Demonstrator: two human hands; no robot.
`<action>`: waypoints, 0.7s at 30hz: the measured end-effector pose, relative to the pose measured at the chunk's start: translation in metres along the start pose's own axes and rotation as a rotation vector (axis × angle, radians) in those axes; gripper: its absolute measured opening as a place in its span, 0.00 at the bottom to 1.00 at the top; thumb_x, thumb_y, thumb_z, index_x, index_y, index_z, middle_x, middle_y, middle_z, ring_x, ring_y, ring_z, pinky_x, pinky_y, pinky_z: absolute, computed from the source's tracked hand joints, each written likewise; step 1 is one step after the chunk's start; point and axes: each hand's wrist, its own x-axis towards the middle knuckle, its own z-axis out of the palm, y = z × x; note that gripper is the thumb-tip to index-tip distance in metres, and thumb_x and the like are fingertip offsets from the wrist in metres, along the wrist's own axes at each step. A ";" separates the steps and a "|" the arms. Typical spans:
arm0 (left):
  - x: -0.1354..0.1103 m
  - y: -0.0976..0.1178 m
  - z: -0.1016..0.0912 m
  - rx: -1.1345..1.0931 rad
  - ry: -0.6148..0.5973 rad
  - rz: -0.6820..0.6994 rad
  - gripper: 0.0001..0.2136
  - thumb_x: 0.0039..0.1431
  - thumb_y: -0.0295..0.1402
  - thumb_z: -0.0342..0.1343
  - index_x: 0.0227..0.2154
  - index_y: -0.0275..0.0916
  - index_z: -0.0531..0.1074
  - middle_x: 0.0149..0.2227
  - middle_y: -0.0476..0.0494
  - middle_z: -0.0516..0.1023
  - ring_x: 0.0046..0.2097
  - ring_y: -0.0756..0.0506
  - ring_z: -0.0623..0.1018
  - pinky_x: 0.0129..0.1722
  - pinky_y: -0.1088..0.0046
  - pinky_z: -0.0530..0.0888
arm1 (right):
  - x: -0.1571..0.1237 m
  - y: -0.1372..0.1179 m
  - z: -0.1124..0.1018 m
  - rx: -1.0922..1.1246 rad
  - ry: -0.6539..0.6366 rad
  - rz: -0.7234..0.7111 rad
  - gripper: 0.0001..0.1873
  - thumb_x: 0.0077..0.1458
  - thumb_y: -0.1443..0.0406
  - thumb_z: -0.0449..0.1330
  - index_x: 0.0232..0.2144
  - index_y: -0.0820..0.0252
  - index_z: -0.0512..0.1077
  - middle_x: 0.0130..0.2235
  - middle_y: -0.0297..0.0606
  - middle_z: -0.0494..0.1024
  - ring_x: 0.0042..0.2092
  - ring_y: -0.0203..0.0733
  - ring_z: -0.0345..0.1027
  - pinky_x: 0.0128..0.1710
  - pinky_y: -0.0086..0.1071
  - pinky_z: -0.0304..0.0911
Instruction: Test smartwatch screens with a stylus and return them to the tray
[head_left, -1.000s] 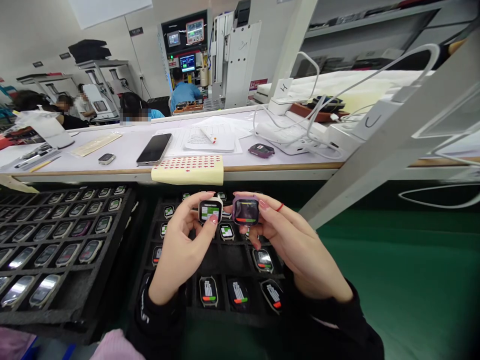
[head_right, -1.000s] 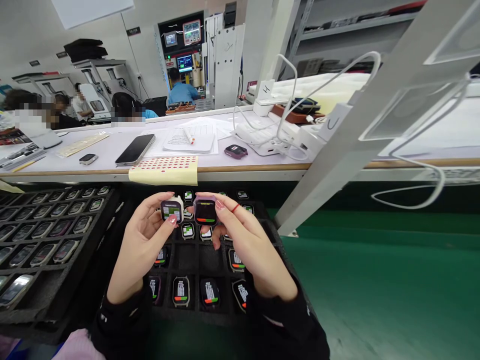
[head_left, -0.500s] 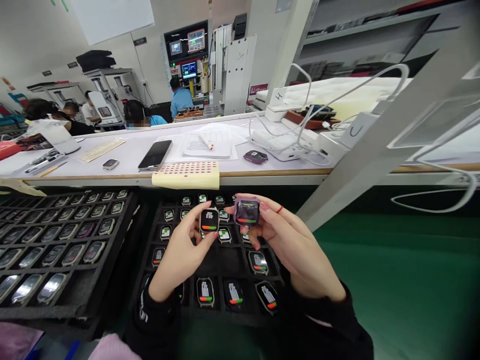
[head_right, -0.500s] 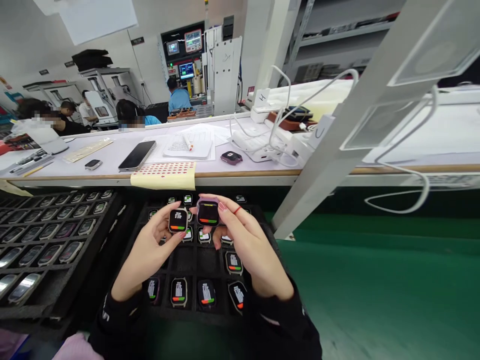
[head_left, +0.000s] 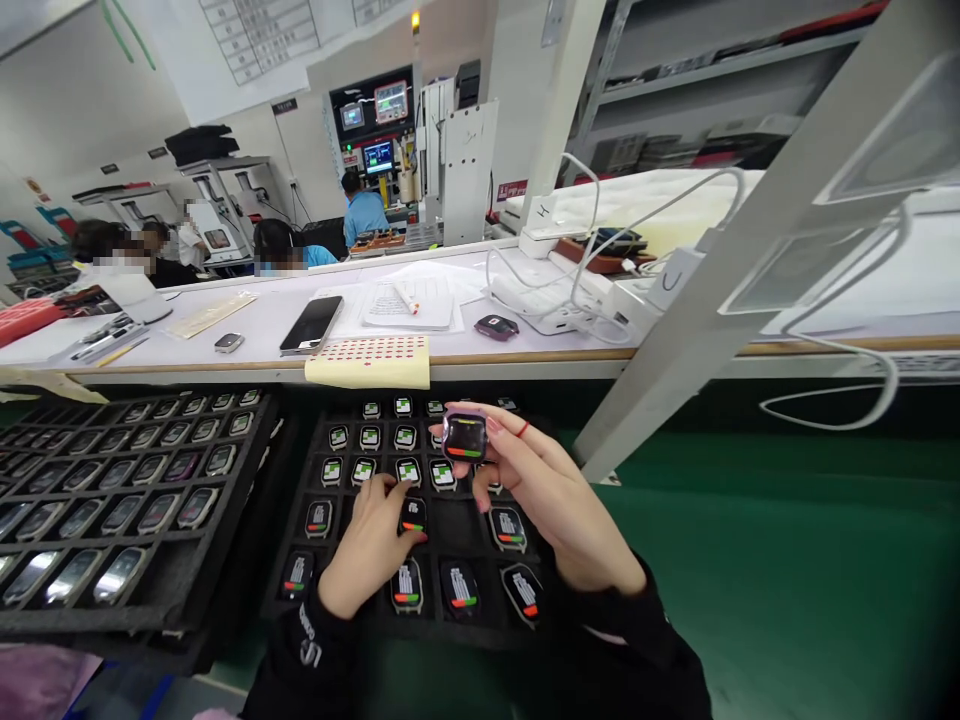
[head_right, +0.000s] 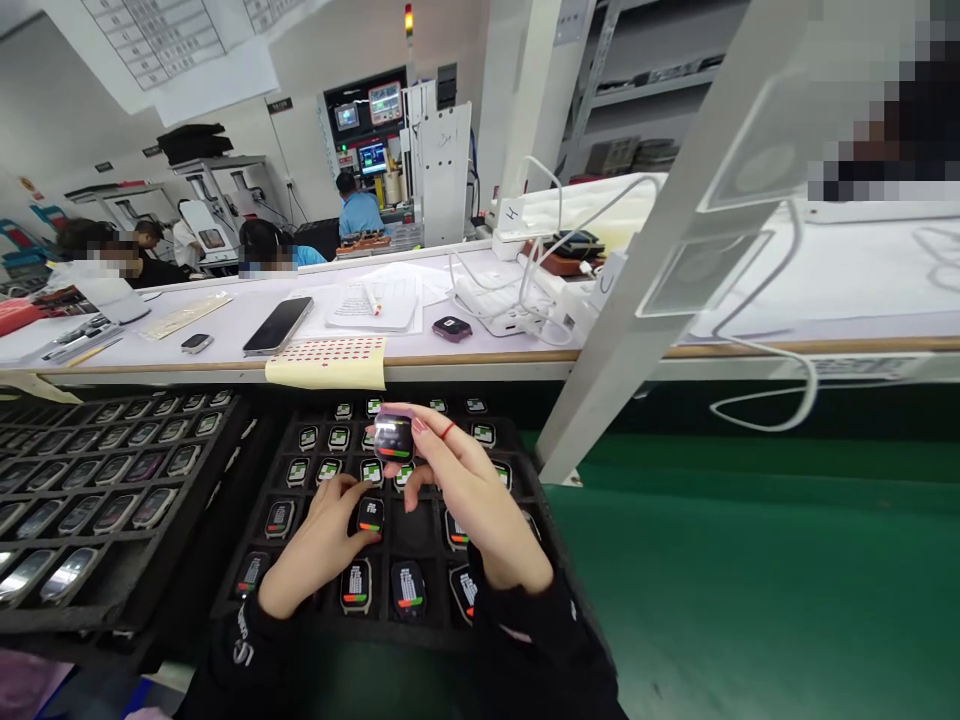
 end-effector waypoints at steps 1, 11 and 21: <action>0.000 0.003 -0.003 -0.009 0.019 0.004 0.30 0.55 0.26 0.66 0.62 0.41 0.68 0.59 0.33 0.67 0.64 0.28 0.65 0.67 0.41 0.62 | 0.001 0.001 0.000 0.000 -0.010 0.006 0.23 0.66 0.50 0.65 0.54 0.58 0.77 0.49 0.48 0.79 0.35 0.41 0.73 0.22 0.26 0.70; 0.004 0.065 -0.038 -0.447 0.058 0.191 0.39 0.63 0.39 0.65 0.71 0.50 0.51 0.62 0.40 0.67 0.50 0.42 0.76 0.43 0.66 0.75 | 0.006 0.018 0.004 -0.123 -0.010 0.127 0.31 0.59 0.44 0.71 0.52 0.60 0.77 0.40 0.42 0.81 0.36 0.42 0.78 0.36 0.32 0.77; 0.008 0.052 -0.050 -0.494 0.184 0.250 0.18 0.68 0.29 0.54 0.59 0.45 0.65 0.58 0.43 0.70 0.53 0.41 0.74 0.56 0.60 0.70 | 0.035 -0.017 0.015 -0.981 0.125 -0.298 0.20 0.65 0.50 0.62 0.42 0.61 0.81 0.37 0.43 0.83 0.36 0.49 0.79 0.35 0.37 0.75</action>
